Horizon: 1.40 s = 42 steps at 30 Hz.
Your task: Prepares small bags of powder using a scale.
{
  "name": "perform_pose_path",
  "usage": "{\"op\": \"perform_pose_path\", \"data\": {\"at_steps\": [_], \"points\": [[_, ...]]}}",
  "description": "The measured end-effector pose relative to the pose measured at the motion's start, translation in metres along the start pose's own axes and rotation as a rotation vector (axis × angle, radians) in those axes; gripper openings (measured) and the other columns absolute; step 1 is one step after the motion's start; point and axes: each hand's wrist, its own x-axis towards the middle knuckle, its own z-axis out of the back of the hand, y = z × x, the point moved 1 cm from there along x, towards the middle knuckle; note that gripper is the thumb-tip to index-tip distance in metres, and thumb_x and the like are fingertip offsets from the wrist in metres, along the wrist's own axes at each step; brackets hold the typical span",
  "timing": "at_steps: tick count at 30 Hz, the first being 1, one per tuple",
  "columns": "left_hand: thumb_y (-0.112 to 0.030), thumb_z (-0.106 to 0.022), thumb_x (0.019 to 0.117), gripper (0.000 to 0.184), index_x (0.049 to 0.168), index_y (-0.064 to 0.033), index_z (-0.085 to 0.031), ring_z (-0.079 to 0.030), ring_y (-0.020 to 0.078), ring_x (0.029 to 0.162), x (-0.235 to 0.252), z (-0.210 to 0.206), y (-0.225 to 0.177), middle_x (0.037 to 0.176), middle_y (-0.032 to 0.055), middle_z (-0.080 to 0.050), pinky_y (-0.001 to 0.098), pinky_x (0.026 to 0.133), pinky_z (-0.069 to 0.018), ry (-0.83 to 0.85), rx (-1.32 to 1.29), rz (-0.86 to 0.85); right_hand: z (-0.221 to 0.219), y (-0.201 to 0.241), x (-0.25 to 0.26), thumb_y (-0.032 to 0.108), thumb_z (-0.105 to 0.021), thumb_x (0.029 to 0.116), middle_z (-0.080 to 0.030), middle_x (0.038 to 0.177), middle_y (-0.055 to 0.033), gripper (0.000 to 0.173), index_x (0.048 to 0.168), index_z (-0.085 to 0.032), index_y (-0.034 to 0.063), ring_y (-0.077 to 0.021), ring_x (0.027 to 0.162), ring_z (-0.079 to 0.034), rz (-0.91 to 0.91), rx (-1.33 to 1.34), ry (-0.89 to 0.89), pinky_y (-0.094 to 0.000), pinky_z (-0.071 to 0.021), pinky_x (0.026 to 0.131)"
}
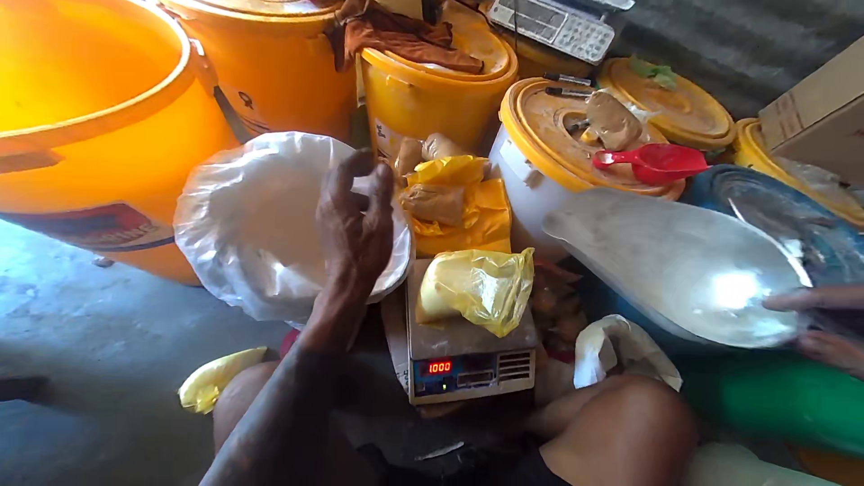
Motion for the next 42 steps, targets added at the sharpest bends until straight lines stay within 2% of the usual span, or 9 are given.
{"op": "perform_pose_path", "data": {"at_steps": [5, 10, 13, 19, 25, 29, 33, 38, 42], "points": [[-0.024, -0.044, 0.1098, 0.039, 0.138, 0.0013, -0.051, -0.066, 0.0084, 0.083, 0.015, 0.033, -0.006, 0.121, 0.0073, -0.064, 0.0272, 0.067, -0.0572, -0.261, -0.138, -0.121, -0.092, 0.057, 0.110, 0.014, -0.071, 0.0913, -0.068, 0.083, 0.0064, 0.014, 0.105, -0.073, 0.0133, 0.0005, 0.068, -0.061, 0.139, -0.050, 0.034, -0.0185, -0.0545, 0.062], [-0.015, -0.043, 0.1085, 0.030, 0.132, 0.0023, -0.048, -0.062, 0.0062, 0.079, 0.022, 0.037, 0.003, 0.112, 0.0022, -0.060, 0.0227, 0.061, -0.0534, -0.458, -0.223, -0.305, -0.216, 0.106, 0.246, 0.006, -0.072, 0.0915, -0.073, 0.105, -0.0157, 0.045, 0.135, -0.061, 0.0043, -0.0244, 0.088, -0.072, 0.179, 0.112, 0.375, -0.0460, -0.0594, 0.083], [-0.013, -0.044, 0.1075, 0.030, 0.132, 0.0041, -0.049, -0.062, 0.0048, 0.081, 0.018, 0.037, 0.004, 0.110, 0.0027, -0.060, 0.0222, 0.063, -0.0539, -0.445, -0.174, -0.314, -0.265, 0.121, 0.274, 0.006, -0.068, 0.0945, -0.072, 0.098, -0.0164, 0.040, 0.133, -0.061, 0.0008, -0.0222, 0.079, -0.069, 0.164, 0.290, 0.386, -0.0416, -0.0580, 0.076], [-0.014, -0.052, 0.1043, 0.035, 0.135, 0.0038, -0.052, -0.064, 0.0094, 0.082, 0.006, 0.041, 0.001, 0.112, 0.0094, -0.064, 0.0253, 0.066, -0.0548, -0.322, -0.042, -0.277, -0.215, 0.079, 0.226, 0.011, -0.062, 0.1017, -0.072, 0.109, -0.0097, 0.028, 0.129, -0.063, 0.0036, -0.0164, 0.090, -0.072, 0.363, 0.375, 0.145, -0.0325, -0.0629, 0.076], [-0.024, -0.072, 0.0880, 0.064, 0.145, -0.0068, -0.049, -0.065, 0.0265, 0.100, -0.027, 0.008, -0.007, 0.129, 0.0168, -0.060, 0.0418, 0.073, -0.0570, 0.154, 0.197, -0.247, -0.140, -0.011, 0.183, 0.016, -0.063, 0.1013, -0.069, 0.109, -0.0063, 0.029, 0.129, -0.063, 0.0086, -0.0134, 0.085, -0.068, 0.010, 0.231, -0.042, -0.0312, -0.0596, 0.071], [-0.025, -0.090, 0.0643, 0.109, 0.158, -0.0155, -0.035, -0.047, 0.0423, 0.136, -0.052, -0.038, 0.009, 0.155, 0.0206, -0.041, 0.0616, 0.100, -0.0497, 0.601, 0.405, -0.265, -0.145, -0.080, 0.155, 0.020, -0.073, 0.0939, -0.065, 0.121, -0.0166, 0.050, 0.138, -0.057, 0.0026, -0.0237, 0.103, -0.068, -0.178, 0.228, 0.082, -0.0422, -0.0592, 0.089], [-0.024, -0.094, 0.0594, 0.132, 0.166, -0.0247, -0.016, -0.020, 0.0486, 0.153, -0.090, -0.074, 0.031, 0.171, 0.0219, -0.006, 0.0674, 0.115, -0.0296, 0.944, 0.677, -0.138, -0.179, -0.114, 0.143, 0.026, -0.084, 0.0841, -0.060, 0.131, -0.0214, 0.079, 0.149, -0.045, 0.0025, -0.0274, 0.114, -0.064, -0.342, 0.180, 0.370, -0.0429, -0.0547, 0.098], [-0.044, -0.088, 0.0721, 0.121, 0.166, -0.0199, -0.016, -0.014, 0.0471, 0.156, -0.119, -0.105, 0.048, 0.171, 0.0240, -0.008, 0.0670, 0.121, -0.0162, 0.874, 0.744, -0.199, -0.215, -0.100, 0.151, 0.027, -0.076, 0.0922, -0.068, 0.120, -0.0193, 0.050, 0.130, -0.061, -0.0018, -0.0266, 0.111, -0.066, -0.354, 0.071, 0.495, -0.0483, -0.0508, 0.102], [-0.026, -0.088, 0.0669, 0.095, 0.153, -0.0208, -0.048, -0.036, 0.0514, 0.145, -0.120, -0.118, 0.052, 0.161, 0.0251, -0.036, 0.0715, 0.114, -0.0271, 0.623, 0.659, -0.340, -0.213, -0.080, 0.157, 0.015, -0.057, 0.1032, -0.066, 0.091, -0.0133, 0.021, 0.104, -0.068, -0.0037, -0.0184, 0.082, -0.062, -0.395, 0.171, 0.307, -0.0398, -0.0521, 0.080]]}}
